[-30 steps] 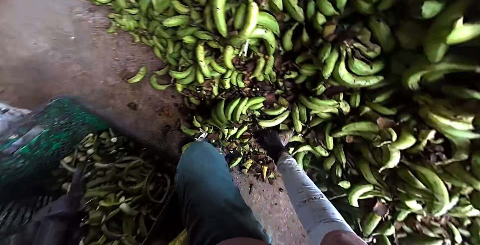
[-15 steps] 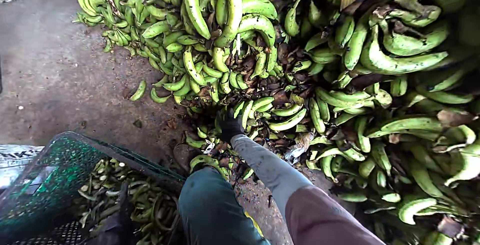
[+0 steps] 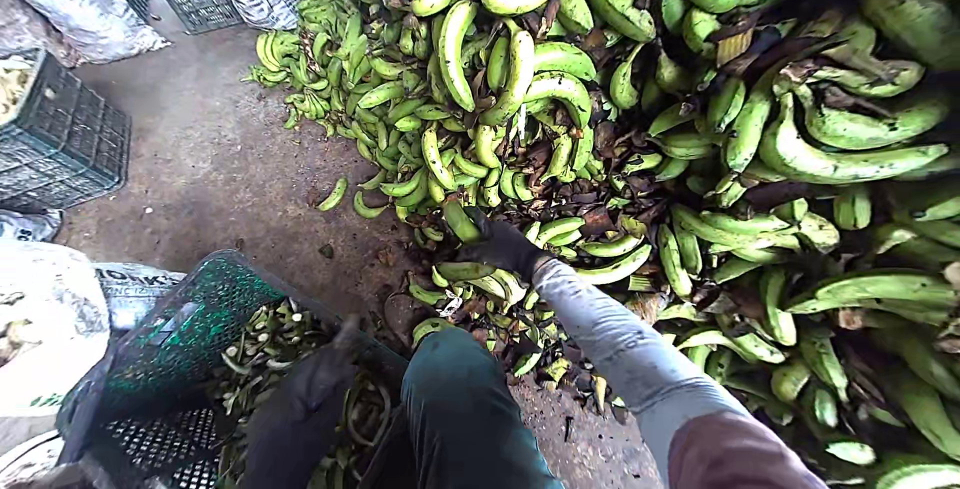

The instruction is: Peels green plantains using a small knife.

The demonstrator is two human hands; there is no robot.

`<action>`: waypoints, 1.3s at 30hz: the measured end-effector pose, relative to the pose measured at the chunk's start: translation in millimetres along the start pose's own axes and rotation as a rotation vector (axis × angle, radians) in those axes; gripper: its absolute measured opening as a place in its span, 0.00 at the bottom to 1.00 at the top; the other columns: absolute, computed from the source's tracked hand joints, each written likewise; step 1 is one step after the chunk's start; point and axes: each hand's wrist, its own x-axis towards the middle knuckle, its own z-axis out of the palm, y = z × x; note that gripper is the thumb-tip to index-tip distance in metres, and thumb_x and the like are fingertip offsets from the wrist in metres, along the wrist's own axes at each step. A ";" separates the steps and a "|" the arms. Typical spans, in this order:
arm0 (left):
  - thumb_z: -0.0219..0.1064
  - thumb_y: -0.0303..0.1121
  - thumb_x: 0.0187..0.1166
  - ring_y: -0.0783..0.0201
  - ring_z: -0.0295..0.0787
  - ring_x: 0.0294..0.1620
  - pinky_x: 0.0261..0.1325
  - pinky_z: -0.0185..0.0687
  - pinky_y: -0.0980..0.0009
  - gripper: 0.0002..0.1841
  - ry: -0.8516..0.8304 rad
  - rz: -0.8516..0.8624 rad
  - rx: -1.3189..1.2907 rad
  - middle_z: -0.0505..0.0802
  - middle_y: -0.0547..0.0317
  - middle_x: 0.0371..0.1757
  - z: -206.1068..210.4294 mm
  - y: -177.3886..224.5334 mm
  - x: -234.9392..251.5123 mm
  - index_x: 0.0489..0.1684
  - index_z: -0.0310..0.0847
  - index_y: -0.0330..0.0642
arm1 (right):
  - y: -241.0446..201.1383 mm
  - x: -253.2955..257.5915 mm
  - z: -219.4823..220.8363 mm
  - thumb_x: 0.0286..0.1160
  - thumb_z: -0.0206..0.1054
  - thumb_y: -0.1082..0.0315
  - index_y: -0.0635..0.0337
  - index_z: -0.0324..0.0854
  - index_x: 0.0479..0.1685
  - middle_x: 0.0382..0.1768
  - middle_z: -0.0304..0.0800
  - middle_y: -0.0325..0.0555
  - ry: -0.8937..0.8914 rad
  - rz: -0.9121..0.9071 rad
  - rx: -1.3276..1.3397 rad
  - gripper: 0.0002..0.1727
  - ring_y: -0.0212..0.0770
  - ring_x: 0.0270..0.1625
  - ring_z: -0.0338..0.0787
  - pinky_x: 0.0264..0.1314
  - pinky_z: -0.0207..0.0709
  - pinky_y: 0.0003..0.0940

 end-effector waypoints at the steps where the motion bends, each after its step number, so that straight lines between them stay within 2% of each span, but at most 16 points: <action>1: 0.66 0.48 0.80 0.51 0.93 0.56 0.59 0.88 0.47 0.24 0.020 0.195 0.107 0.94 0.47 0.58 -1.6 11.7 6.7 0.67 0.86 0.40 | -20.4 -8.8 -7.4 0.67 0.79 0.56 0.39 0.58 0.90 0.53 0.91 0.59 -0.023 -0.081 0.101 0.47 0.59 0.49 0.92 0.52 0.83 0.66; 4: 0.65 0.52 0.78 0.44 0.82 0.72 0.69 0.79 0.40 0.18 0.083 0.596 0.296 0.89 0.51 0.70 -13.9 43.1 27.7 0.58 0.93 0.58 | -96.7 -36.8 -19.2 0.66 0.77 0.57 0.42 0.68 0.84 0.57 0.91 0.49 -0.146 -0.285 0.267 0.40 0.46 0.52 0.92 0.57 0.85 0.55; 7: 0.64 0.59 0.77 0.40 0.71 0.84 0.80 0.64 0.34 0.16 0.113 0.703 0.451 0.85 0.54 0.77 -36.8 58.8 29.6 0.52 0.93 0.71 | -170.2 -61.9 -12.3 0.65 0.77 0.64 0.47 0.70 0.82 0.56 0.91 0.47 -0.320 -0.457 0.335 0.38 0.40 0.51 0.92 0.56 0.87 0.44; 9: 0.65 0.57 0.73 0.39 0.77 0.78 0.77 0.68 0.33 0.16 0.056 0.658 0.504 0.86 0.51 0.75 -54.1 62.3 14.4 0.52 0.93 0.70 | -205.0 -78.6 4.3 0.68 0.75 0.67 0.51 0.72 0.80 0.55 0.91 0.48 -0.409 -0.554 0.403 0.35 0.38 0.48 0.92 0.53 0.88 0.40; 11: 0.69 0.55 0.69 0.36 0.84 0.68 0.62 0.79 0.34 0.18 -0.016 0.527 0.483 0.86 0.42 0.72 -64.4 57.0 -8.5 0.52 0.93 0.63 | -224.7 -95.6 30.5 0.70 0.72 0.67 0.51 0.75 0.77 0.51 0.92 0.48 -0.399 -0.608 0.512 0.31 0.37 0.42 0.90 0.44 0.86 0.37; 14: 0.75 0.49 0.66 0.37 0.88 0.61 0.55 0.86 0.37 0.18 0.084 0.320 0.342 0.88 0.38 0.66 -52.2 28.4 -44.3 0.46 0.93 0.49 | -237.6 -92.7 84.1 0.76 0.68 0.61 0.51 0.75 0.77 0.52 0.90 0.48 -0.337 -0.536 0.699 0.27 0.38 0.41 0.87 0.42 0.82 0.37; 17: 0.77 0.46 0.67 0.38 0.87 0.64 0.61 0.84 0.39 0.20 0.163 0.064 0.293 0.87 0.37 0.68 -27.9 11.2 -80.0 0.53 0.93 0.46 | -238.6 -64.9 147.0 0.78 0.65 0.58 0.54 0.80 0.65 0.44 0.87 0.44 -0.240 -0.259 1.030 0.19 0.37 0.41 0.85 0.43 0.81 0.37; 19: 0.76 0.46 0.70 0.42 0.87 0.65 0.65 0.84 0.44 0.21 0.132 -0.118 0.219 0.85 0.38 0.70 -21.3 8.3 -103.5 0.59 0.92 0.49 | -229.9 -42.2 180.5 0.82 0.60 0.57 0.53 0.79 0.47 0.28 0.78 0.35 -0.199 -0.099 1.205 0.10 0.30 0.26 0.78 0.27 0.74 0.27; 22: 0.75 0.46 0.70 0.43 0.86 0.67 0.66 0.84 0.45 0.22 0.167 -0.175 0.113 0.83 0.37 0.74 -25.2 -8.3 -129.4 0.62 0.91 0.50 | -217.3 -28.6 192.4 0.79 0.63 0.53 0.55 0.80 0.54 0.31 0.80 0.39 -0.172 -0.031 1.068 0.16 0.33 0.28 0.78 0.28 0.75 0.30; 25: 0.72 0.51 0.70 0.43 0.76 0.78 0.75 0.73 0.39 0.20 0.177 -0.095 0.183 0.80 0.45 0.79 -51.8 -33.2 -126.4 0.60 0.92 0.58 | -208.2 -31.7 181.9 0.72 0.67 0.43 0.47 0.81 0.58 0.36 0.83 0.37 -0.345 -0.156 0.893 0.23 0.32 0.30 0.79 0.31 0.75 0.31; 27: 0.72 0.52 0.69 0.39 0.63 0.88 0.83 0.56 0.32 0.19 0.165 0.006 0.228 0.76 0.45 0.84 -75.2 -44.3 -109.8 0.55 0.93 0.60 | -209.7 -39.6 169.6 0.78 0.63 0.45 0.45 0.81 0.51 0.32 0.80 0.33 -0.623 -0.295 0.929 0.16 0.26 0.23 0.76 0.23 0.72 0.21; 29: 0.74 0.51 0.68 0.44 0.58 0.91 0.88 0.51 0.36 0.17 0.073 0.074 0.166 0.75 0.49 0.85 -95.4 -43.1 -89.9 0.53 0.94 0.61 | -222.2 -55.4 152.1 0.82 0.56 0.55 0.49 0.79 0.42 0.29 0.81 0.34 -0.915 -0.379 0.965 0.11 0.24 0.20 0.75 0.20 0.73 0.18; 32: 0.76 0.50 0.71 0.63 0.68 0.85 0.88 0.62 0.54 0.16 -0.139 0.134 -0.053 0.82 0.63 0.79 -107.2 -29.7 -69.3 0.52 0.94 0.56 | -229.6 -68.7 142.5 0.78 0.58 0.59 0.53 0.79 0.44 0.29 0.83 0.37 -1.174 -0.453 0.966 0.10 0.26 0.22 0.79 0.23 0.77 0.20; 34: 0.77 0.44 0.72 0.77 0.82 0.66 0.73 0.78 0.70 0.14 -0.248 0.085 -0.250 0.91 0.70 0.63 -103.3 -17.0 -62.9 0.50 0.93 0.51 | -229.7 -75.9 144.9 0.76 0.61 0.57 0.53 0.80 0.45 0.29 0.83 0.37 -1.190 -0.468 0.991 0.11 0.26 0.22 0.79 0.23 0.76 0.20; 36: 0.76 0.37 0.72 0.79 0.89 0.44 0.51 0.87 0.76 0.12 -0.270 -0.010 -0.429 0.95 0.71 0.47 -89.6 -13.7 -58.9 0.51 0.91 0.47 | -229.4 -77.2 147.4 0.78 0.59 0.57 0.55 0.80 0.47 0.29 0.83 0.37 -1.102 -0.475 0.993 0.12 0.26 0.21 0.77 0.21 0.74 0.20; 39: 0.74 0.34 0.74 0.71 0.89 0.48 0.51 0.87 0.73 0.14 -0.078 -0.151 -0.483 0.92 0.63 0.53 -53.2 -8.1 -63.0 0.57 0.88 0.45 | -227.0 -68.0 165.3 0.82 0.56 0.56 0.55 0.79 0.49 0.28 0.80 0.36 -0.706 -0.326 1.047 0.13 0.27 0.22 0.77 0.23 0.75 0.22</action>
